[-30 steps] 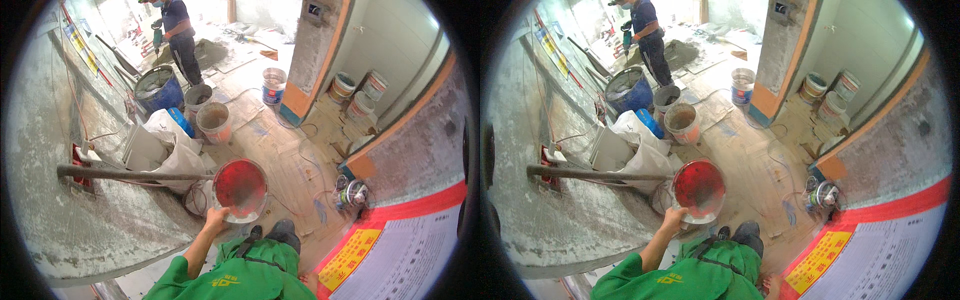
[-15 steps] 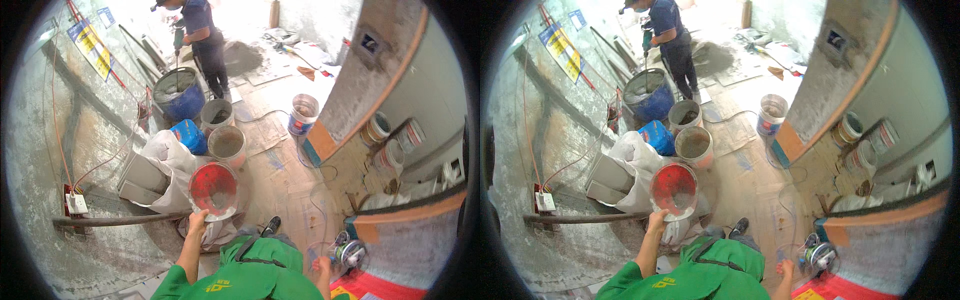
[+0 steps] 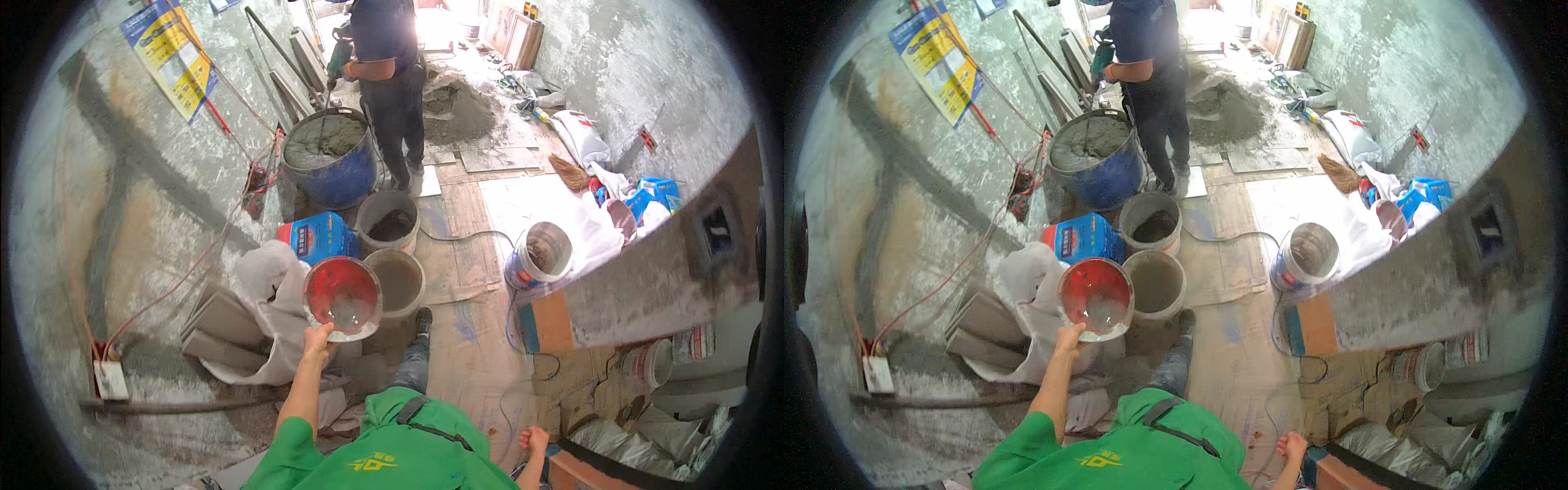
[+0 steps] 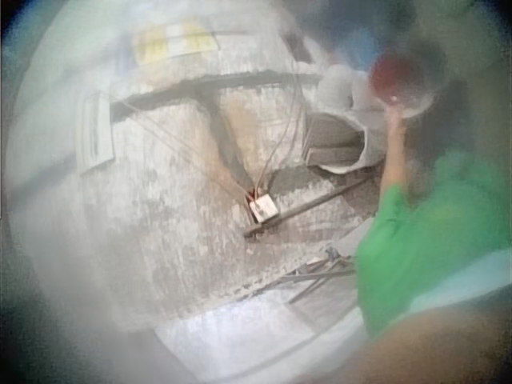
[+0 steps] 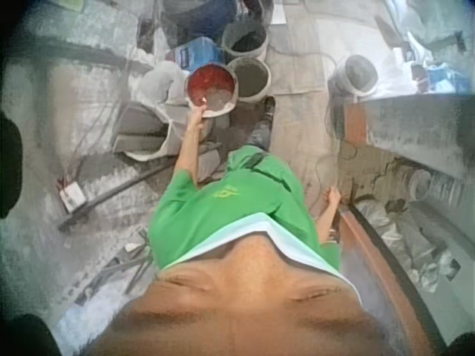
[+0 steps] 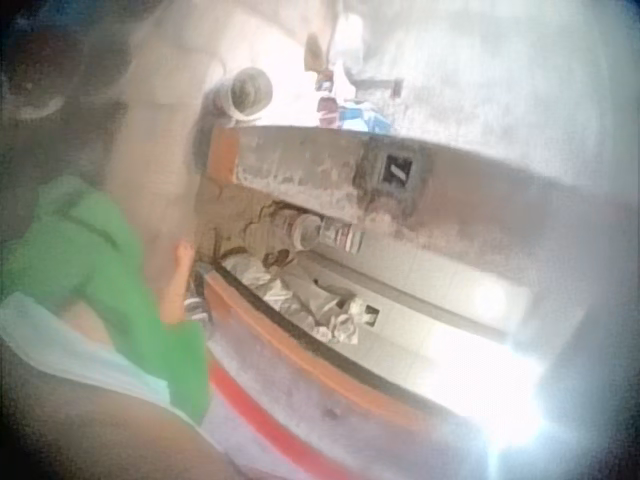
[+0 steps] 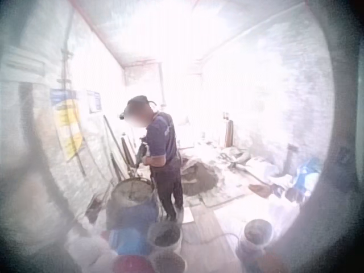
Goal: The person carries a red bucket, pours water onto the floor, then puts on gloves and pours a bag of powder into a bucket. Another worker mixes cement in the background.
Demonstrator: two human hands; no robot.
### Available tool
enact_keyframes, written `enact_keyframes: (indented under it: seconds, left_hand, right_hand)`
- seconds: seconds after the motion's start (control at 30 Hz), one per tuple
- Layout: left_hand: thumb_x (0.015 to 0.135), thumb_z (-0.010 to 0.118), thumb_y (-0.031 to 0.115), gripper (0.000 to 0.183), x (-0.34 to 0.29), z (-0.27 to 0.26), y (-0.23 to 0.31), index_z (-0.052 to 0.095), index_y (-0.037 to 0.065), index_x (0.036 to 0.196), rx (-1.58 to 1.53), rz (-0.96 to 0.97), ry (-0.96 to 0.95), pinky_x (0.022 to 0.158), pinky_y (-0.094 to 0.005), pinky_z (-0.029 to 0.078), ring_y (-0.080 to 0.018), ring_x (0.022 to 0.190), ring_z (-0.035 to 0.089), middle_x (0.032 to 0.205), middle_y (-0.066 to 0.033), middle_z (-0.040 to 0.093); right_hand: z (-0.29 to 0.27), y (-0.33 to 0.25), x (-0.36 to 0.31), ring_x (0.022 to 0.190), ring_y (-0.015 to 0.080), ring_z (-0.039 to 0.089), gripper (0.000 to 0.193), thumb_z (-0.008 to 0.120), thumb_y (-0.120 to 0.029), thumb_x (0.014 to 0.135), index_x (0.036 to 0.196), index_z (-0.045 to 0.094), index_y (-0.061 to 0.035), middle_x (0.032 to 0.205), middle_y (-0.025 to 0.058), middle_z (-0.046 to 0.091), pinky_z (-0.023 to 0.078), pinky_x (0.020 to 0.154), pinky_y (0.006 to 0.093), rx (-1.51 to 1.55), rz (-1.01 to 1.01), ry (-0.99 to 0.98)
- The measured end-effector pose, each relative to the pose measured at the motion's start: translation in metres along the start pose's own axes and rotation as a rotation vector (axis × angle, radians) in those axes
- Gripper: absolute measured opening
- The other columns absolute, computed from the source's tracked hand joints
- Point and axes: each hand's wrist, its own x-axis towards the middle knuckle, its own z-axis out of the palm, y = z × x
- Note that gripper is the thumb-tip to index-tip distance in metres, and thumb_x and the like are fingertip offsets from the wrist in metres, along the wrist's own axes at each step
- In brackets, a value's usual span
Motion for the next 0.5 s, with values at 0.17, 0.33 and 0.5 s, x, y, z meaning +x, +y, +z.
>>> enact_keyframes:
  seconds: [0.17, 0.33, 0.5]
  left_hand:
    - [0.071, 0.061, 0.002, 0.030, 0.100, 0.060, 0.036, 0.055, -0.007, 0.098, 0.201, 0.053, 0.147, 0.058, -0.0376, 0.048, -0.0243, 0.074, 0.060, 0.087, -0.0123, 0.059]
    - [0.067, 0.061, 0.006, 0.039, 0.195, 0.122, 0.077, 0.052, -0.010, 0.102, 0.635, 0.272, 0.241, 0.067, -0.0403, 0.050, -0.0328, 0.088, 0.061, 0.097, -0.0249, 0.059]
    - [0.068, 0.057, 0.005, 0.052, 0.257, 0.195, 0.129, 0.040, -0.009, 0.115, 0.975, 0.370, 0.331, 0.084, -0.0458, 0.046, -0.0401, 0.099, 0.057, 0.103, -0.0320, 0.055]
  right_hand:
    - [0.043, -0.014, -0.014, 0.040, 0.0217, 0.046, 0.005, 0.047, -0.009, 0.084, 0.085, 0.050, -0.0053, 0.060, 0.0114, 0.053, 0.036, 0.032, 0.0328, 0.158, 0.340, -0.093]
    - [0.091, -0.056, -0.045, 0.041, 0.0219, 0.047, 0.003, 0.048, -0.009, 0.083, 0.084, 0.049, -0.0059, 0.060, 0.0120, 0.051, 0.037, 0.032, 0.0326, 0.087, 0.317, 0.009]
    - [0.116, -0.110, -0.057, 0.047, 0.0208, 0.056, 0.009, 0.052, -0.013, 0.083, 0.087, 0.051, -0.0051, 0.063, 0.0099, 0.055, 0.046, 0.036, 0.0332, 0.000, 0.245, 0.074]
